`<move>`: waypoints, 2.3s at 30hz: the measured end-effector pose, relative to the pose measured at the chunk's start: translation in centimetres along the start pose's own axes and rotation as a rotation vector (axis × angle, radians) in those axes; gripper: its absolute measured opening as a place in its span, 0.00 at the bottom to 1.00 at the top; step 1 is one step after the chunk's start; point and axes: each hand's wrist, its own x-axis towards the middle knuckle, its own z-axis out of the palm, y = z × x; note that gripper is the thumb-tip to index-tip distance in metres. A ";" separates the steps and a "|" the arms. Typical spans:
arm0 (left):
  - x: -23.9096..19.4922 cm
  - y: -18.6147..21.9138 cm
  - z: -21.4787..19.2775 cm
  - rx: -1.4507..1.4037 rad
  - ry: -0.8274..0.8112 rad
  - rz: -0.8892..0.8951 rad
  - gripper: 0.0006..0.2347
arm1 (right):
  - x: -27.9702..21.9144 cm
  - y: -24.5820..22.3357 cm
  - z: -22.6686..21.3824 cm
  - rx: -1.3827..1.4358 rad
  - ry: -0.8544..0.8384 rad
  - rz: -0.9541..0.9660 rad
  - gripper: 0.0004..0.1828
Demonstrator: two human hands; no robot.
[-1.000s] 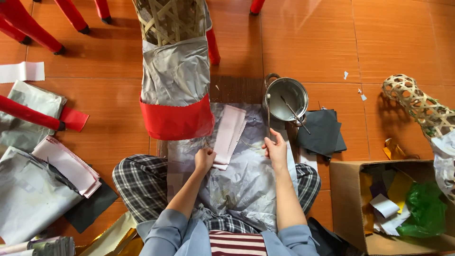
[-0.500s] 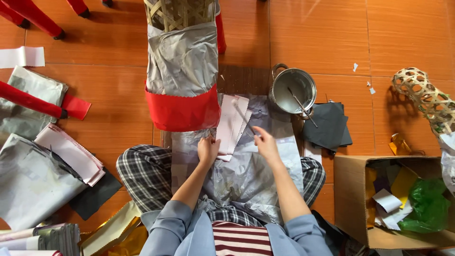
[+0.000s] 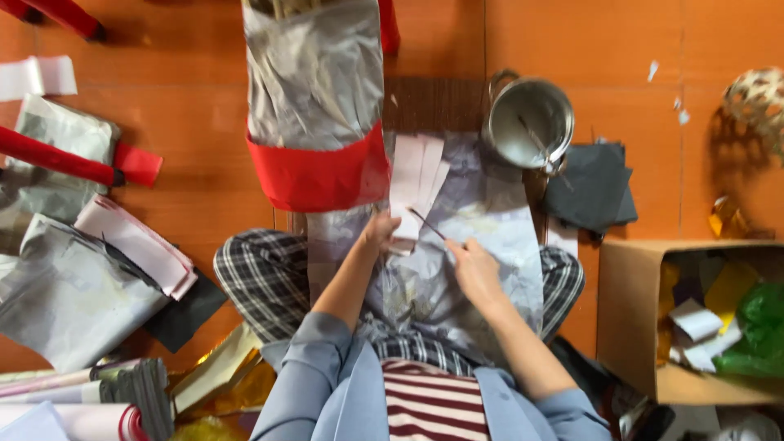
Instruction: Applying red decorative paper to a woven animal frame using glue and scissors
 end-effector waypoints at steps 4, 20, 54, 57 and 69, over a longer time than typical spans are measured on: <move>-3.5 3.4 1.8 -0.292 0.014 -0.055 0.25 | -4.5 -0.3 -1.9 0.140 -0.084 0.014 0.19; -0.1 -2.3 -1.2 -0.349 -0.089 -0.052 0.27 | -4.7 -1.3 -4.4 0.335 -0.199 0.128 0.26; -4.2 -5.3 -0.5 -0.544 -0.080 -0.109 0.28 | 4.1 -0.7 1.9 0.128 0.189 0.162 0.26; -3.9 -5.5 -0.7 -0.532 -0.106 -0.108 0.28 | 4.6 0.4 1.6 0.204 0.333 0.168 0.25; -5.1 -4.9 0.0 -0.495 -0.134 -0.091 0.28 | 5.5 -0.2 0.9 0.057 0.326 0.024 0.17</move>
